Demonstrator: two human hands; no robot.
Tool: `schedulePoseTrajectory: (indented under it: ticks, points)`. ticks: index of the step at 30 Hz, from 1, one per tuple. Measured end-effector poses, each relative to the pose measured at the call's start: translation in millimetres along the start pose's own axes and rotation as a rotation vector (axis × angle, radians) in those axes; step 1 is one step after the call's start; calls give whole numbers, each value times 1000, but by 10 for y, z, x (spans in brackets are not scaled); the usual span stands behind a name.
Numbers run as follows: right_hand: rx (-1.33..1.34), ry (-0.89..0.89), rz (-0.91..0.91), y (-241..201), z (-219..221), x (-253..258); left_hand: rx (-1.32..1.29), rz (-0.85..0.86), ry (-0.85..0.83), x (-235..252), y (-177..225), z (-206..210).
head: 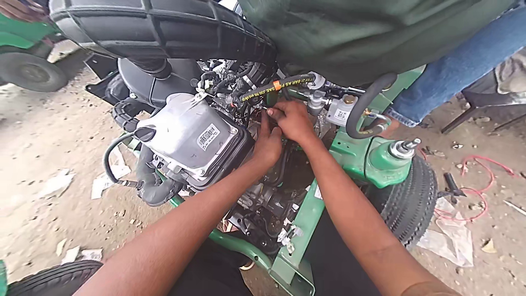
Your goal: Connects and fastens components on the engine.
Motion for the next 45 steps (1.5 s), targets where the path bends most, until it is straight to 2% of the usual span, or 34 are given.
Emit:
schedulePoseTrajectory:
  ticks: [7, 14, 17, 20, 26, 37, 40, 45]
  points:
    - [7, 8, 5, -1, -16, -6, 407, 59, 9, -52, -13, 11]
    - [-47, 7, 41, 17, 67, -5, 720, 89, -89, -240, -111, 107]
    - [-77, 0, 77, 27, 122, 8, 770, 94, -94, -242, -118, 113]
    - [-102, -18, 119, 41, 155, 12, 723, 80, -61, -248, -87, 69]
    - [-113, -45, 175, 14, 183, 7, 435, 50, 44, -228, -10, -56]
    - [-135, -121, 215, -12, 197, 2, 34, -26, -59, -111, 5, -62]
    - [-136, -177, 233, 36, 227, -42, -4, -5, -63, -117, 6, -73]
    - [-98, -144, 253, 61, 193, -74, 17, 18, -74, -111, 2, -45]
Point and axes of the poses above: each hand's wrist, its own x-axis towards the middle knuckle, its own z-axis out of the palm, y = z × x, the point moved 7 cm from there along x, towards the middle knuckle, and after that the axes turned 13 degrees about -z, right-handed, at the moved point
